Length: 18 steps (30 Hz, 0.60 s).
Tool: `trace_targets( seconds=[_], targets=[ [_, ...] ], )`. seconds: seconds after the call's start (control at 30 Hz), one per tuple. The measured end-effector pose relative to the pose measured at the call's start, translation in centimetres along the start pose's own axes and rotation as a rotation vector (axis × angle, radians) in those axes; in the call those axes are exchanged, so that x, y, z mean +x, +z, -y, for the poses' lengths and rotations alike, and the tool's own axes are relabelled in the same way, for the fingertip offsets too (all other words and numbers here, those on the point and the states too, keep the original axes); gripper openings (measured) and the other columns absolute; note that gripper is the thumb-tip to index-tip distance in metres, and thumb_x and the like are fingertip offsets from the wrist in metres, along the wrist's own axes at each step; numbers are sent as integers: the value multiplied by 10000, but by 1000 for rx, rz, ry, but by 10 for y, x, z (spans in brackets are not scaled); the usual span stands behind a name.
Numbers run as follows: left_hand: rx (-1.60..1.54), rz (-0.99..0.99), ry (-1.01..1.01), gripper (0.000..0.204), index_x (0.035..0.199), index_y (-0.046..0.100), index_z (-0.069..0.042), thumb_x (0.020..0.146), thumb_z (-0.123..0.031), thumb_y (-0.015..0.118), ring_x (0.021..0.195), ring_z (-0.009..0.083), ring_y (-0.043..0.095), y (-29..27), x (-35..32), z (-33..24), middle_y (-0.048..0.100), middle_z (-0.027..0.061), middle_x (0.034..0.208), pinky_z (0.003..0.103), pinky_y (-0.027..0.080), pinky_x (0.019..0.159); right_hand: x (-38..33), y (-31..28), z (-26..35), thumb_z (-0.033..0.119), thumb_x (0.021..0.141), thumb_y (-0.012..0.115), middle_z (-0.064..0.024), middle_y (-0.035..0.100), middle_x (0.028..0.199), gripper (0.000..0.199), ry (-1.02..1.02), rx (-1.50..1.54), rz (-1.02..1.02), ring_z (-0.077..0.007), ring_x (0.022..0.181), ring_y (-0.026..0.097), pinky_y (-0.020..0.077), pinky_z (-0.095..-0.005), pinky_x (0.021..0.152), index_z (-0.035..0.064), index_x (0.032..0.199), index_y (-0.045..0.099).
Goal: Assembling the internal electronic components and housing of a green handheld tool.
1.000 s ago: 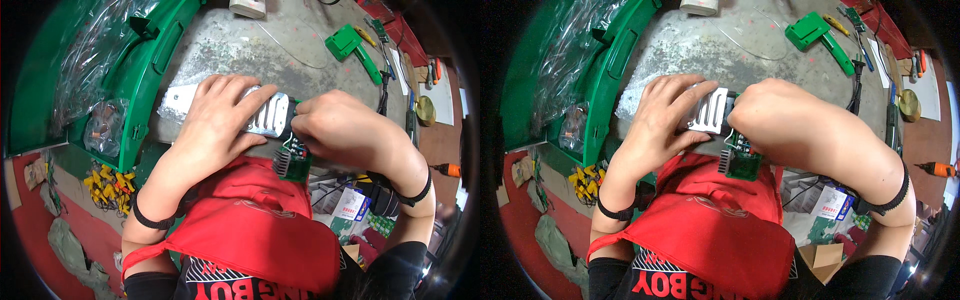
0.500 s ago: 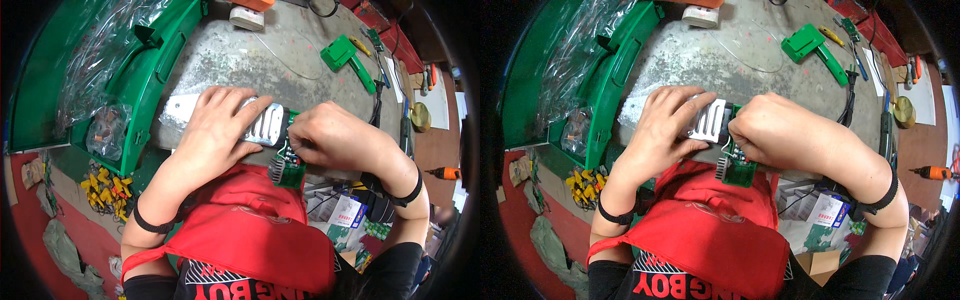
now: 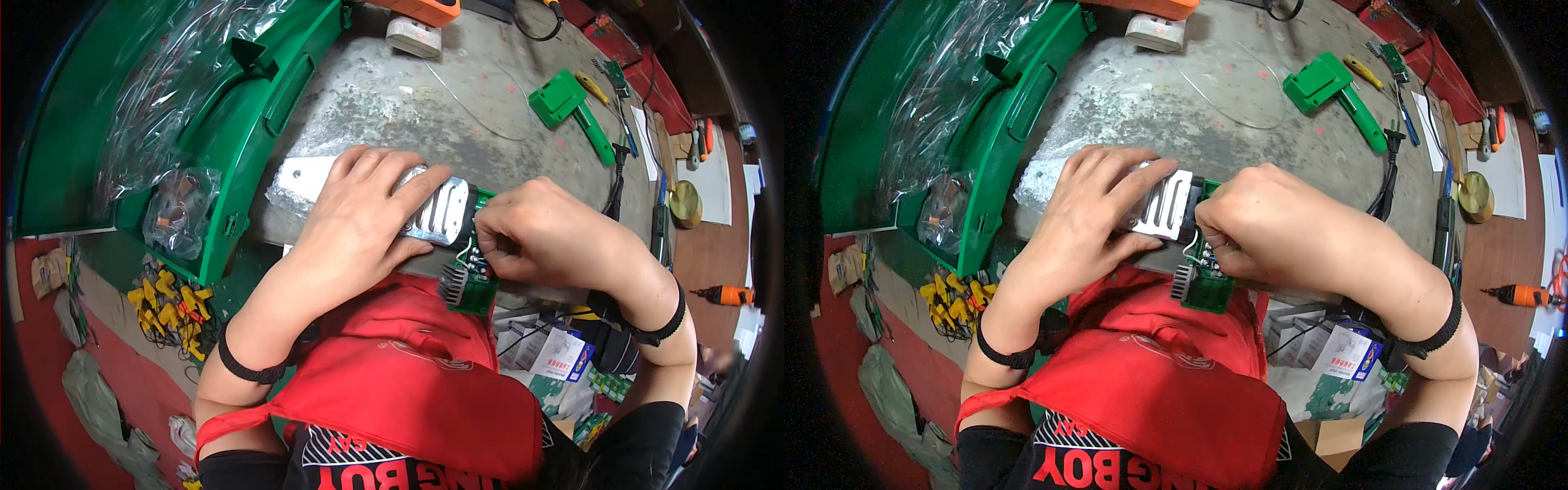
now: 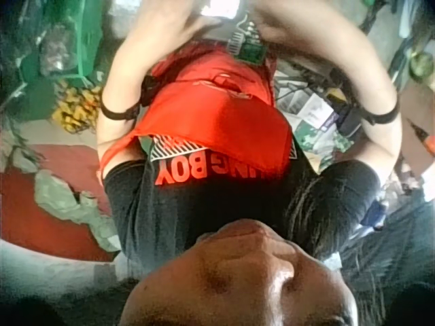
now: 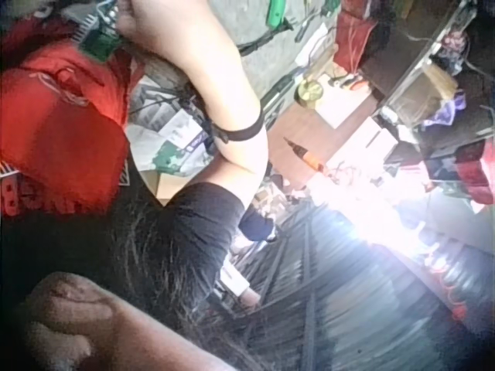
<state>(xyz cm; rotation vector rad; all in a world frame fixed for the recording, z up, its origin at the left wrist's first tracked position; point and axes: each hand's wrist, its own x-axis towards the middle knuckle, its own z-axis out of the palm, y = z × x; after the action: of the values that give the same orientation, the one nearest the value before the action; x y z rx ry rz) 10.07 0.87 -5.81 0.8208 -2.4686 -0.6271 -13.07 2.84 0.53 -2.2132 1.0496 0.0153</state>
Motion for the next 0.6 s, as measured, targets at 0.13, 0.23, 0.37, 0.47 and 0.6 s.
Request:
trace_targets(
  seconds=[0.13,0.23,0.37,0.47,0.6],
  targets=[
    [-3,-9,5,700,1298,557,-80,655,-184,813,1143,339,515,1,-1,1,554,126,1226,462,368,1018,1,-1,-1,43,682,668,-174,581,643,117,-1,75,10,-395,657,604,478,-448,600,24,675,552],
    [1,-16,14,692,1295,556,-80,659,-182,812,1145,338,519,3,0,2,553,126,1230,466,364,1027,2,-4,-3,35,680,668,-172,570,636,115,17,78,51,-399,656,595,471,-448,595,27,683,554],
    [10,-18,18,695,1298,553,-82,661,-186,811,1151,333,519,3,-1,2,552,127,1232,469,359,1039,1,-4,-3,35,682,666,-174,561,634,115,-15,51,55,-401,656,589,465,-451,591,21,691,553],
    [8,-20,16,695,1301,551,-85,664,-188,810,1152,333,519,3,-1,1,551,127,1231,469,359,1040,1,-4,-2,29,690,658,-178,552,633,111,-32,65,42,-403,652,584,457,-452,585,11,697,549],
    [13,-20,16,692,1301,551,-84,668,-191,808,1151,338,516,3,-1,0,549,128,1233,467,363,1038,1,-4,-1,26,717,641,-185,548,637,110,-37,114,34,-405,651,581,452,-453,582,4,710,533]
  ],
)
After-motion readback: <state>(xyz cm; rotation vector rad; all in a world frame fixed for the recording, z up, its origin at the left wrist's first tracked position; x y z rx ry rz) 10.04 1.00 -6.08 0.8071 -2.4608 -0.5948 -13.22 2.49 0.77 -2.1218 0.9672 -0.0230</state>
